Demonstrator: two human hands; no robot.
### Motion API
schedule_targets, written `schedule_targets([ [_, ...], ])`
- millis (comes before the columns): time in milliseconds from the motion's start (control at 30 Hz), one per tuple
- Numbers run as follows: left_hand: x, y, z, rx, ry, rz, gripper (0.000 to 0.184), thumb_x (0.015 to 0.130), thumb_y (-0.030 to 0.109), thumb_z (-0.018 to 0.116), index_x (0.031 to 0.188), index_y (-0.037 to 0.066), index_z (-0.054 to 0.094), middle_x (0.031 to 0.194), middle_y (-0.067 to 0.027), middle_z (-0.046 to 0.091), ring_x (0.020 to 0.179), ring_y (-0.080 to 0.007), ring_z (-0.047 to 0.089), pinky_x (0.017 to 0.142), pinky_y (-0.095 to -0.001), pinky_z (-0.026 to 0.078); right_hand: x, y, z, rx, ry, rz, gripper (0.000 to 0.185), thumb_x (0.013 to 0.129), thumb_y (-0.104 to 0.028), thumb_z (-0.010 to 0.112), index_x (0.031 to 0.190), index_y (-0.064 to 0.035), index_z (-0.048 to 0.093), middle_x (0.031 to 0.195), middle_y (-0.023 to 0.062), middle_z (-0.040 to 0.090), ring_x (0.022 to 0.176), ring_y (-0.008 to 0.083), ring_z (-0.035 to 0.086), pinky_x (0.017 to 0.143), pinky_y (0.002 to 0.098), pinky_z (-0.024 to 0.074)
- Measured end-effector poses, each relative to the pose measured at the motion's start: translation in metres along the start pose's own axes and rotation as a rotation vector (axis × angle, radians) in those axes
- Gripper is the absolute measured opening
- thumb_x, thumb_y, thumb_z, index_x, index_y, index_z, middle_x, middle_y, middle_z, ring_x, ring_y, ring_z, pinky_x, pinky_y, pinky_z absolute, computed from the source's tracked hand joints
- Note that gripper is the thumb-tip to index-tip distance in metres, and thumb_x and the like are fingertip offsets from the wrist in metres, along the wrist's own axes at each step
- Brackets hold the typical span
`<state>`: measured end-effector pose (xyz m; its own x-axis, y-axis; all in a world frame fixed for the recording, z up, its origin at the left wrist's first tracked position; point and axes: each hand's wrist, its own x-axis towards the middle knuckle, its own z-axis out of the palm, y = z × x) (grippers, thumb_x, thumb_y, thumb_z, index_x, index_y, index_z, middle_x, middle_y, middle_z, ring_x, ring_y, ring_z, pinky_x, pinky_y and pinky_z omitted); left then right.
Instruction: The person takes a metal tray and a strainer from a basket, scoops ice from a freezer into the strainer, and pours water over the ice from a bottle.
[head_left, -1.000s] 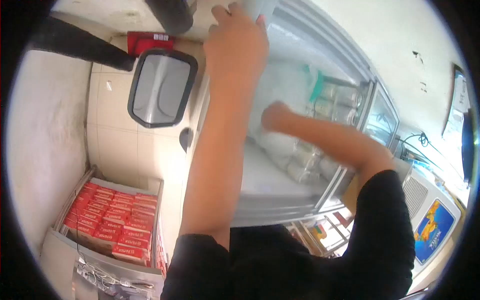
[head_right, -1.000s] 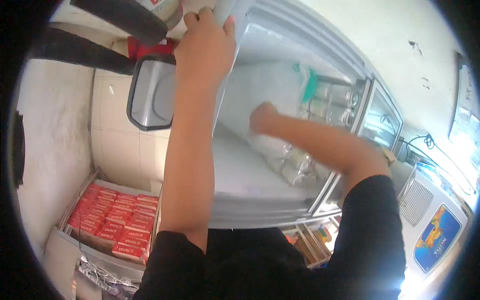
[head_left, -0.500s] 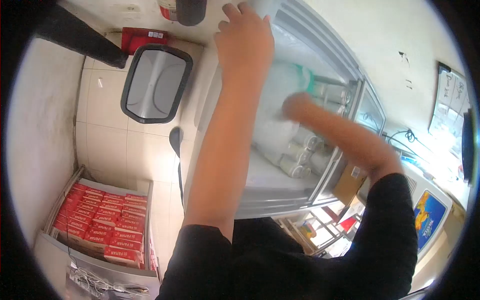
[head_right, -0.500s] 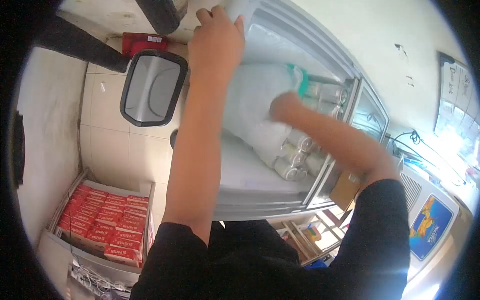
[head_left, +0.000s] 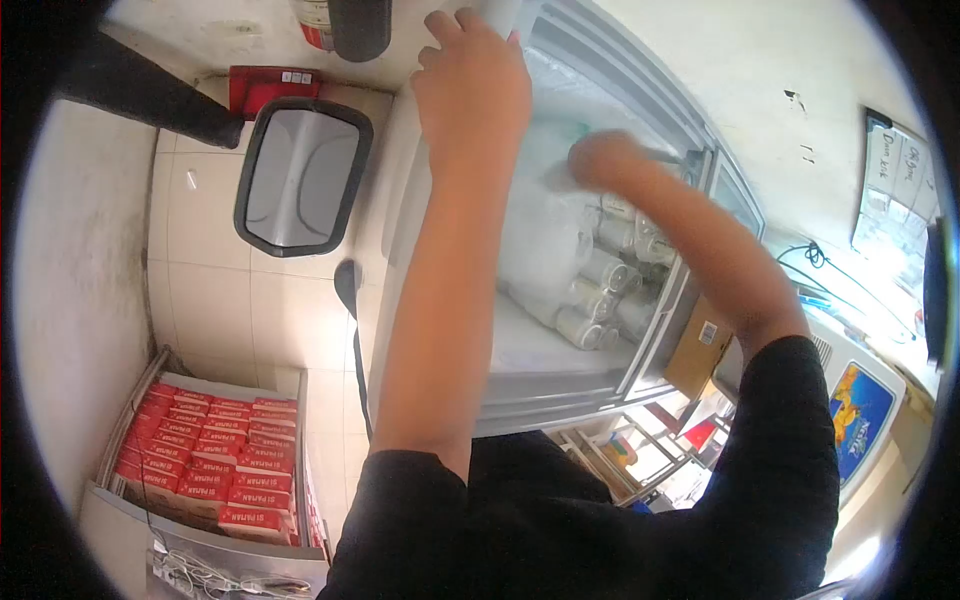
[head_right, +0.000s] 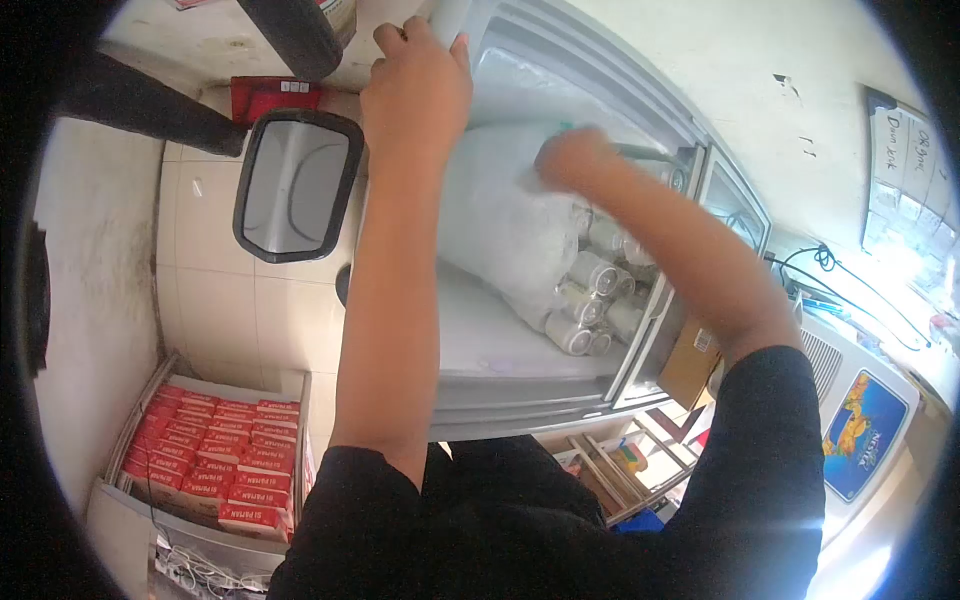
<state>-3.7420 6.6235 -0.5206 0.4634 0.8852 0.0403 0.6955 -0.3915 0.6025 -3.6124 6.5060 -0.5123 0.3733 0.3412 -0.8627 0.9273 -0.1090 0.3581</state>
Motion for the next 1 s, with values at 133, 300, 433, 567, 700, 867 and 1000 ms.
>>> schedule_targets([
  [133, 0.002, 0.001, 0.001, 0.017, 0.029, 0.012, 0.045, 0.101, 0.04, 0.055, 0.116, -0.002, 0.055, 0.115, -0.022, 0.056, 0.094, -0.0398, 0.07, 0.073, -0.0471, 0.061, -0.034, 0.045, -0.02, 0.199, -0.018, -0.085, 0.029, 0.09, -0.021, 0.063, 0.107, 0.0008, 0.072, 0.11, 0.0196, 0.071, 0.105, 0.0399, 0.068, 0.087, 0.0488, 0.0526],
  [300, 0.004, 0.001, -0.004, 0.011, -0.012, -0.001, 0.044, 0.101, 0.039, 0.055, 0.115, -0.003, 0.054, 0.115, -0.0218, 0.056, 0.094, -0.0397, 0.07, 0.074, -0.047, 0.061, -0.078, 0.05, 0.025, 0.469, 0.295, -0.238, 0.03, 0.093, -0.014, 0.063, 0.12, -0.0011, 0.065, 0.112, 0.0191, 0.07, 0.107, 0.039, 0.066, 0.091, 0.0464, 0.0512],
  [433, 0.002, 0.003, -0.004, 0.007, -0.001, -0.004, 0.044, 0.101, 0.039, 0.055, 0.116, -0.003, 0.054, 0.115, -0.0216, 0.056, 0.094, -0.0398, 0.07, 0.075, -0.0473, 0.061, -0.097, 0.036, 0.055, 0.906, 0.694, -0.131, 0.027, 0.094, -0.011, 0.067, 0.12, -0.0038, 0.065, 0.108, 0.0148, 0.071, 0.101, 0.0262, 0.068, 0.086, 0.0407, 0.0533],
  [567, 0.002, 0.006, -0.005, 0.017, 0.0, -0.007, 0.043, 0.101, 0.038, 0.054, 0.117, -0.002, 0.053, 0.117, -0.0214, 0.056, 0.094, -0.0404, 0.07, 0.076, -0.0481, 0.06, -0.084, 0.016, 0.079, 1.76, 1.039, -0.009, 0.023, 0.098, -0.013, 0.065, 0.119, -0.0032, 0.062, 0.096, 0.0093, 0.069, 0.094, 0.0189, 0.067, 0.084, 0.0359, 0.0527],
  [700, 0.0, 0.005, -0.003, 0.026, 0.006, 0.001, 0.041, 0.102, 0.038, 0.054, 0.116, -0.001, 0.053, 0.116, -0.0215, 0.055, 0.094, -0.04, 0.07, 0.076, -0.0487, 0.06, -0.053, 0.008, 0.081, 2.432, 1.231, -0.269, 0.017, 0.103, -0.02, 0.059, 0.107, -0.0035, 0.059, 0.081, 0.0056, 0.061, 0.078, 0.0177, 0.06, 0.082, 0.0348, 0.0515],
  [867, 0.0, 0.004, 0.001, 0.033, 0.04, 0.028, 0.041, 0.101, 0.038, 0.054, 0.112, -0.001, 0.054, 0.113, -0.0214, 0.056, 0.09, -0.0388, 0.071, 0.074, -0.0483, 0.06, -0.057, 0.013, 0.042, 2.189, 1.062, -0.455, 0.038, 0.105, -0.032, 0.055, 0.077, -0.0072, 0.051, 0.069, 0.0006, 0.047, 0.063, 0.0119, 0.048, 0.067, 0.0304, 0.0462],
  [1000, 0.0, 0.004, 0.0, 0.088, 0.066, 0.065, 0.04, 0.101, 0.038, 0.055, 0.11, -0.002, 0.053, 0.11, -0.0214, 0.057, 0.085, -0.0382, 0.071, 0.071, -0.0466, 0.06, -0.07, 0.008, 0.021, 1.915, 1.016, -0.087, 0.047, 0.105, -0.032, 0.057, 0.065, -0.0101, 0.045, 0.059, -0.0015, 0.04, 0.052, 0.0092, 0.039, 0.049, 0.0264, 0.0298],
])
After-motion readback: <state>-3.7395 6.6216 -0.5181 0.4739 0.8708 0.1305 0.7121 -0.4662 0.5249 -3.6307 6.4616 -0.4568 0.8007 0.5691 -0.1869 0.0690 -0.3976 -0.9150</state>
